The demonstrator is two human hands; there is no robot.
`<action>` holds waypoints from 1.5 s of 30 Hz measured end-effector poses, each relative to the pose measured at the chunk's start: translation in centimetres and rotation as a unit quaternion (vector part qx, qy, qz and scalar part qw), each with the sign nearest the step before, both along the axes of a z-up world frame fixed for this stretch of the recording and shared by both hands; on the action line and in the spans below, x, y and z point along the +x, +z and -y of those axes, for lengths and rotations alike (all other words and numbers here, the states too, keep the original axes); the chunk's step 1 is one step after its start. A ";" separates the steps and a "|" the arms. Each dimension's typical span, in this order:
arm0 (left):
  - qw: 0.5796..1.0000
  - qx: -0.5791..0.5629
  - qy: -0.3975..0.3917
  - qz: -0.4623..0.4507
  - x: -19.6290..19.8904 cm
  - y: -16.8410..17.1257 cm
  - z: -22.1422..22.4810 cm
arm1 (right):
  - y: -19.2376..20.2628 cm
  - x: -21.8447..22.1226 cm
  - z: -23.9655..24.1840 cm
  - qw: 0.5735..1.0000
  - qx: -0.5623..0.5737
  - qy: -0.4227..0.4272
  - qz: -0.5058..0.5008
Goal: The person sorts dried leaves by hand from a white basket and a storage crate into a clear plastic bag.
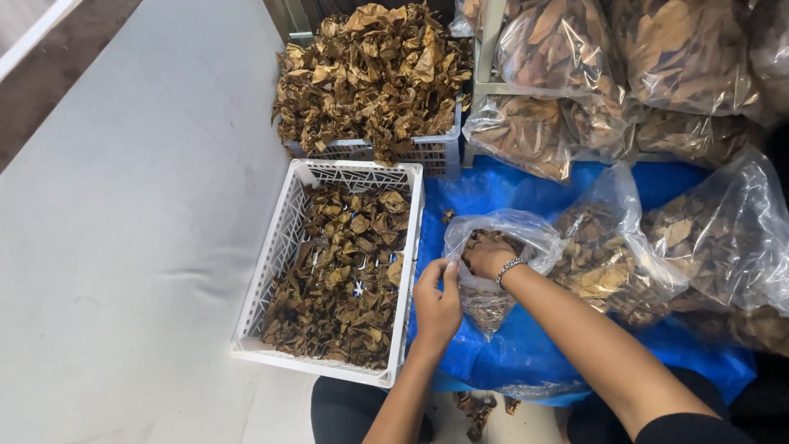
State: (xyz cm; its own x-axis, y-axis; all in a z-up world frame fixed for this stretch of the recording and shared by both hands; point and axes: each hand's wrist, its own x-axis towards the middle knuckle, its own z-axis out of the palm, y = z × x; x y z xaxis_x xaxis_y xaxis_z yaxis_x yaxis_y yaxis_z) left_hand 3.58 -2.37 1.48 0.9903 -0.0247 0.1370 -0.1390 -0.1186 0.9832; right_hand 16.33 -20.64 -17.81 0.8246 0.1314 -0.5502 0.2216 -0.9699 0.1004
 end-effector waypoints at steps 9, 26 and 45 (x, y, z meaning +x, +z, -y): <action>1.000 0.016 -0.007 -0.020 0.5 -0.5 -0.3 | -0.1 1.3 -0.7 1.000 0.003 -0.009 -0.023; 0.999 0.042 -0.007 -0.031 -1.1 2.5 -2.0 | 26.0 -8.0 -2.3 0.971 0.208 -0.114 -0.029; 0.957 0.283 0.063 -0.028 -1.2 -3.8 -14.7 | 22.2 -18.8 -11.5 0.753 0.567 0.046 0.329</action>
State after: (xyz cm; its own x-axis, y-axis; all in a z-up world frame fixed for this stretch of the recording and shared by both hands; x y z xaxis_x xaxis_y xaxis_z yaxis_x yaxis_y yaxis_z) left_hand 2.39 12.33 -2.37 0.9957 0.0405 0.0834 -0.0376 -0.6461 0.7624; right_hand -2.45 -9.18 4.38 0.8287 0.2819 0.4835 0.5571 -0.4977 -0.6648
